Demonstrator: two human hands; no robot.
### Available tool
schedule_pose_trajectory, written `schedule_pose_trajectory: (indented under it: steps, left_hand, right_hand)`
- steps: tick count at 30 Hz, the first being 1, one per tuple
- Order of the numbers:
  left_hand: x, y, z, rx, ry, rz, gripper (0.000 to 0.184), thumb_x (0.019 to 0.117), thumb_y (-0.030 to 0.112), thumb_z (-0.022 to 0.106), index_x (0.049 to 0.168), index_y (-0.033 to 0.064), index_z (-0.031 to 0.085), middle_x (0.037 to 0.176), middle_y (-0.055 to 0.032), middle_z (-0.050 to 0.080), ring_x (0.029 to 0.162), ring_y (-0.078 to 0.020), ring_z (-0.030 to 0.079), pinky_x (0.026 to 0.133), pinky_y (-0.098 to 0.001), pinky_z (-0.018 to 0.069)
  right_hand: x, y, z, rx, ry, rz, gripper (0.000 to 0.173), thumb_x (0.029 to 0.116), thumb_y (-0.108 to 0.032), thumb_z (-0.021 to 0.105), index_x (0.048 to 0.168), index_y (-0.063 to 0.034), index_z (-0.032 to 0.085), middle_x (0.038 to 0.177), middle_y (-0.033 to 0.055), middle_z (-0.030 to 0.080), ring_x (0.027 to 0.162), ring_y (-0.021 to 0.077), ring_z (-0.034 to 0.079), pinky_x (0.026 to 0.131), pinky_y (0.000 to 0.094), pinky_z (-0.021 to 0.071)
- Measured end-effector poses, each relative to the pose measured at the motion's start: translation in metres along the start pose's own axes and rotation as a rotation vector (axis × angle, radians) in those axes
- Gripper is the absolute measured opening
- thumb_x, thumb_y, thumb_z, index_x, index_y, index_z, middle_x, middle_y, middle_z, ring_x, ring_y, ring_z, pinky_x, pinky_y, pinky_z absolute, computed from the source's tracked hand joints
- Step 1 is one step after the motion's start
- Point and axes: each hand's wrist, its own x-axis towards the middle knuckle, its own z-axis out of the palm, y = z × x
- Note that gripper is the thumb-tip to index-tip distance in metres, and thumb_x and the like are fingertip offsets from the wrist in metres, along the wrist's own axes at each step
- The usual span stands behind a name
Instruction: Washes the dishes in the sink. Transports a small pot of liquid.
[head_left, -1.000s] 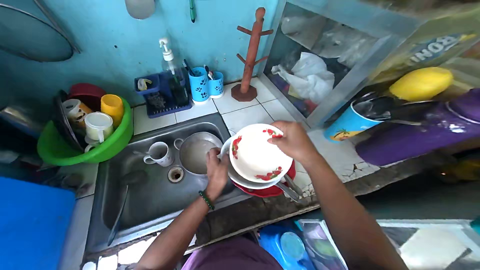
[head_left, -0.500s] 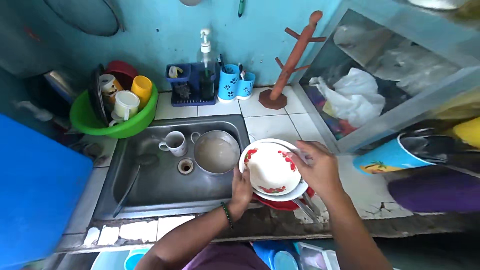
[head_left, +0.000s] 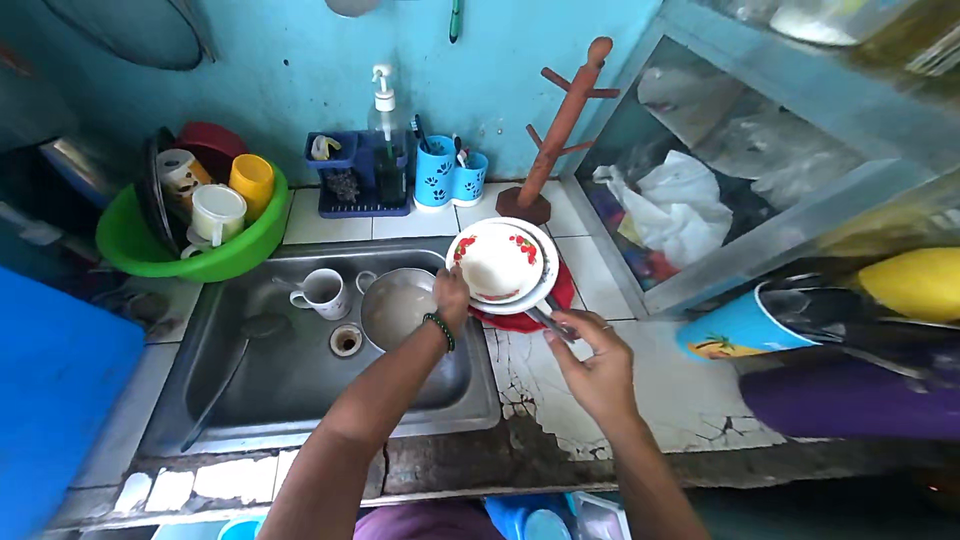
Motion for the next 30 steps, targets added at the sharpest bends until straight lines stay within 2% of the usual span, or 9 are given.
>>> schedule_pose_trajectory:
  steps: [3,8,12,14,16,20,23,26,30]
  left_hand:
    - [0.028,0.008,0.006,0.109,0.068,0.017,0.049,0.1138,0.033,0.032,0.143,-0.0020,0.049,0.137,-0.0312,0.055,0.126,-0.0451,0.055,0.101,-0.0633,0.0458]
    - [0.035,0.026,0.004,0.196,-0.002,0.011,0.052,0.1134,0.036,0.033,0.144,-0.0038,0.047,0.136,-0.0321,0.056,0.127,-0.0455,0.056,0.102,-0.0611,0.0464]
    - [0.006,0.024,-0.044,0.061,-0.150,0.055,0.067,0.1091,0.048,0.040,0.162,0.0094,0.025,0.152,-0.0292,0.043,0.130,-0.0470,0.050,0.097,-0.0657,0.0462]
    - [-0.025,0.010,-0.089,0.064,-0.022,0.139,0.055,0.1068,0.038,0.049,0.154,0.0131,0.035,0.138,-0.0227,0.056,0.114,-0.0377,0.061,0.087,-0.0553,0.0527]
    - [-0.026,-0.017,-0.141,0.041,0.240,0.215,0.048,0.1028,0.019,0.057,0.145,0.0036,0.041,0.124,-0.0230,0.059,0.101,-0.0333,0.063,0.081,-0.0507,0.0547]
    - [-0.009,-0.049,-0.244,0.173,0.595,0.183,0.060,0.0959,0.008,0.062,0.148,-0.0033,0.034,0.144,-0.0307,0.045,0.125,-0.0429,0.053,0.099,-0.0571,0.0484]
    - [0.013,-0.056,-0.283,0.441,0.436,0.156,0.079,0.0947,0.009,0.068,0.159,0.0001,0.024,0.159,-0.0328,0.029,0.141,-0.0478,0.041,0.111,-0.0607,0.0409]
    - [0.021,-0.047,-0.290,0.607,0.230,0.134,0.049,0.1020,0.009,0.060,0.145,-0.0095,0.046,0.140,-0.0333,0.053,0.130,-0.0420,0.054,0.109,-0.0545,0.0427]
    - [0.040,-0.054,-0.309,0.671,0.118,0.171,0.043,0.0993,0.010,0.066,0.136,-0.0091,0.054,0.128,-0.0302,0.062,0.121,-0.0403,0.061,0.106,-0.0546,0.0462]
  right_hand:
    - [-0.004,-0.001,0.019,0.020,-0.069,-0.009,0.028,0.0917,-0.008,0.065,0.113,0.0084,0.072,0.118,0.0280,0.069,0.108,0.0344,0.069,0.091,0.0425,0.0575]
    - [0.000,-0.008,0.056,0.052,-0.181,-0.065,0.025,0.0903,-0.008,0.063,0.108,0.0074,0.074,0.113,0.0258,0.071,0.103,0.0334,0.069,0.089,0.0412,0.0574]
    - [0.009,-0.019,0.092,0.031,-0.411,-0.061,0.023,0.0931,-0.005,0.065,0.110,0.0081,0.073,0.118,0.0282,0.069,0.114,0.0417,0.066,0.099,0.0522,0.0532]
    - [0.014,-0.027,0.108,0.021,-0.498,-0.074,0.023,0.0938,-0.005,0.065,0.112,0.0078,0.073,0.119,0.0278,0.069,0.113,0.0411,0.067,0.100,0.0525,0.0533]
    - [0.024,-0.044,0.125,0.024,-0.606,-0.047,0.028,0.0978,-0.007,0.061,0.121,0.0081,0.070,0.122,0.0280,0.068,0.113,0.0404,0.067,0.101,0.0511,0.0524]
    - [0.052,-0.090,0.193,0.123,-0.743,-0.078,0.040,0.0995,-0.007,0.061,0.138,0.0041,0.060,0.146,0.0247,0.054,0.124,0.0362,0.062,0.105,0.0475,0.0516]
    - [0.076,-0.131,0.265,0.225,-0.782,-0.163,0.063,0.0933,0.000,0.069,0.152,-0.0004,0.046,0.156,0.0216,0.045,0.124,0.0351,0.062,0.101,0.0486,0.0535]
    - [0.092,-0.155,0.325,0.188,-0.838,-0.162,0.073,0.0956,-0.004,0.070,0.159,-0.0021,0.033,0.158,0.0224,0.042,0.140,0.0385,0.049,0.116,0.0533,0.0413]
    - [0.093,-0.154,0.353,0.110,-0.851,-0.112,0.027,0.1038,-0.009,0.059,0.124,0.0068,0.065,0.124,0.0279,0.066,0.119,0.0422,0.063,0.104,0.0562,0.0484]
